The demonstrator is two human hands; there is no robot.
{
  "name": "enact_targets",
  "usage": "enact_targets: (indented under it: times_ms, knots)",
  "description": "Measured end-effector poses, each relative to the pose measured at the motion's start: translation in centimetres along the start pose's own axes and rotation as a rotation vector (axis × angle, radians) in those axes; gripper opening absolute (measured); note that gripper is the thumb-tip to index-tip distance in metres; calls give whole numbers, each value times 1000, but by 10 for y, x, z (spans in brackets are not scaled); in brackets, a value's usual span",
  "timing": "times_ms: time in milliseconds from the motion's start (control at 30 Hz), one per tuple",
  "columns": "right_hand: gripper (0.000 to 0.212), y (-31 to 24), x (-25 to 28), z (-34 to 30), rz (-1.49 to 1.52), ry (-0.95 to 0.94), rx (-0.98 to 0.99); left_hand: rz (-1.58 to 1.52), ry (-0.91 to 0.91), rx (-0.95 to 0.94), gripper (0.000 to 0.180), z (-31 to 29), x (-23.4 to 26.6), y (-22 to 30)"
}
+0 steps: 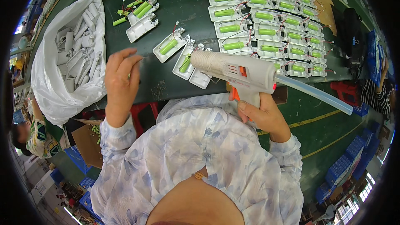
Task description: The person applies glue to rechargeable batteries with a glue gun, then mounts the batteries into plastic casings by hand on an assembly line.
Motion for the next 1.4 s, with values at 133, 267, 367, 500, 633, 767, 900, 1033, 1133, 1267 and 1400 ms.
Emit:
enact_targets:
  times_ms: [133,267,367,500,633,767,900,1033,1133,1267,1400]
  knots:
    - [32,5,6,-7,8,9,-25,118,-282,39,25,-31,-5,-24]
    - [40,17,10,-5,-103,-24,-67,235,-330,-63,24,-45,-16,-27]
    - [44,9,9,-9,-42,42,-20,161,-353,18,24,-46,-21,-36]
    - [59,1,14,-16,-13,78,50,63,-309,205,26,-47,-24,-47]
    - [52,-2,18,-30,0,28,65,-66,-260,172,34,-46,-14,-40]
    - [50,8,27,-44,-83,24,-41,69,-311,6,42,-45,-5,-1]
    - [47,13,21,-47,-119,55,-88,141,-176,-10,40,-58,-23,-12]
    - [41,21,22,-47,-214,32,-142,162,-57,-47,28,-53,-22,-17]
    - [38,17,24,-44,-210,52,-137,178,-119,9,20,-50,-24,-22]
    - [44,25,30,-42,-144,-2,-114,-26,-115,105,12,-41,-23,-19]
    - [49,22,27,-44,-60,15,-81,-281,81,-105,18,0,-7,52]
Point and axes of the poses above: each hand's wrist, its own z-axis towards the middle knuckle, its own x-axis out of the back of the hand, y = z × x, the point moved 10 cm from there along z, towards the middle knuckle, and after that the axes turned 6 degrees about -x, right-handed, at the moved point
